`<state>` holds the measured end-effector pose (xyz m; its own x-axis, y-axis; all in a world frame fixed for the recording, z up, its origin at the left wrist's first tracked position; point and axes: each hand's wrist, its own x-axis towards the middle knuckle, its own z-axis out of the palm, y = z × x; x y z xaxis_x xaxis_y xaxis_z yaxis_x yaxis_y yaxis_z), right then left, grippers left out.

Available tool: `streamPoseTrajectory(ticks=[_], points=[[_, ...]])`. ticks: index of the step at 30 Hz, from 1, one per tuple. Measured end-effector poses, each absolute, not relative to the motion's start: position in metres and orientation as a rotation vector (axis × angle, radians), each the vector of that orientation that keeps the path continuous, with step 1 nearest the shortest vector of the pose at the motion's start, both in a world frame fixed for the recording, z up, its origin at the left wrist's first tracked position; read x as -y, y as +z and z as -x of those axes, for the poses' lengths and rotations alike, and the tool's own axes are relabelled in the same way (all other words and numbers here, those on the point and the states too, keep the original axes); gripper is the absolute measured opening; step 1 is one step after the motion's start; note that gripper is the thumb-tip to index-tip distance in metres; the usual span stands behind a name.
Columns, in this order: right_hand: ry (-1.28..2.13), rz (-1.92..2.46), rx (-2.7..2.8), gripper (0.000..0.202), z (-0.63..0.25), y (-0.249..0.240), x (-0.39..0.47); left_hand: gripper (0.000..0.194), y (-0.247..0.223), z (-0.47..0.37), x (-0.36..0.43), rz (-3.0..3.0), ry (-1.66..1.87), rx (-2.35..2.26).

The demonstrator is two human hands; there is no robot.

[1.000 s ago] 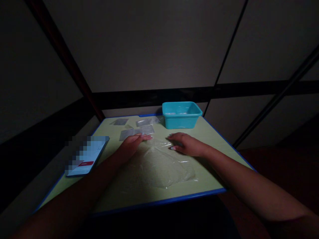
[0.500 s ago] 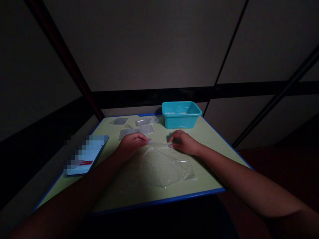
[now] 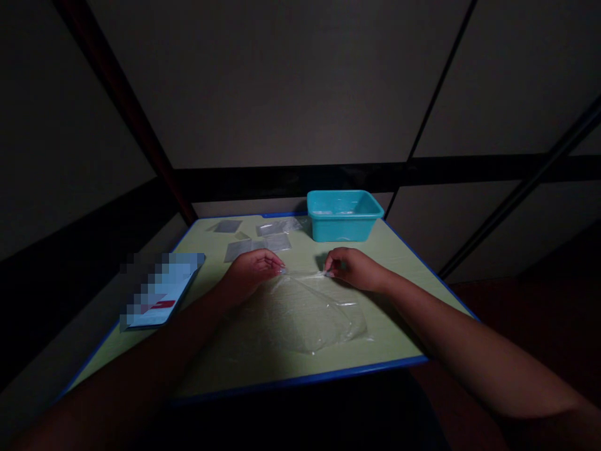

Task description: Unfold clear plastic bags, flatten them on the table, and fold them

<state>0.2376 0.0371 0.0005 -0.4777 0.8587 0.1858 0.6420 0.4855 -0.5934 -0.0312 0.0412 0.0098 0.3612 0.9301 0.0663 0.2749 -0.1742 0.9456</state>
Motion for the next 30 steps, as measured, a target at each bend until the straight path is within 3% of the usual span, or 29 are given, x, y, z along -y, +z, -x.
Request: streamPoseTrajectory(ticks=[4,10,14,20,25,30], points=[[0.666,1.208,2.293,0.007,-0.237,0.003,-0.034,0.018,0.011,0.032,-0.041,-1.716,0.799,-1.071],[0.611,1.262,2.343,0.027,-0.236,0.007,-0.031,0.014,0.014,0.031,-0.037,-1.821,0.643,-1.023],[0.553,1.256,2.339,0.024,-0.235,0.009,-0.030,0.011,0.017,0.031,-0.034,-1.970,0.553,-0.957],[0.960,1.089,2.089,0.036,-0.229,0.007,-0.027,0.010,0.021,0.031,-0.031,-2.004,0.442,-0.906],[1.329,0.878,1.764,0.048,-0.224,0.006,-0.026,0.027,0.017,0.030,-0.030,-2.255,0.583,-0.913],[1.010,0.944,2.146,0.060,-0.229,0.010,-0.020,0.058,0.011,0.026,-0.020,-2.681,0.464,-0.841]])
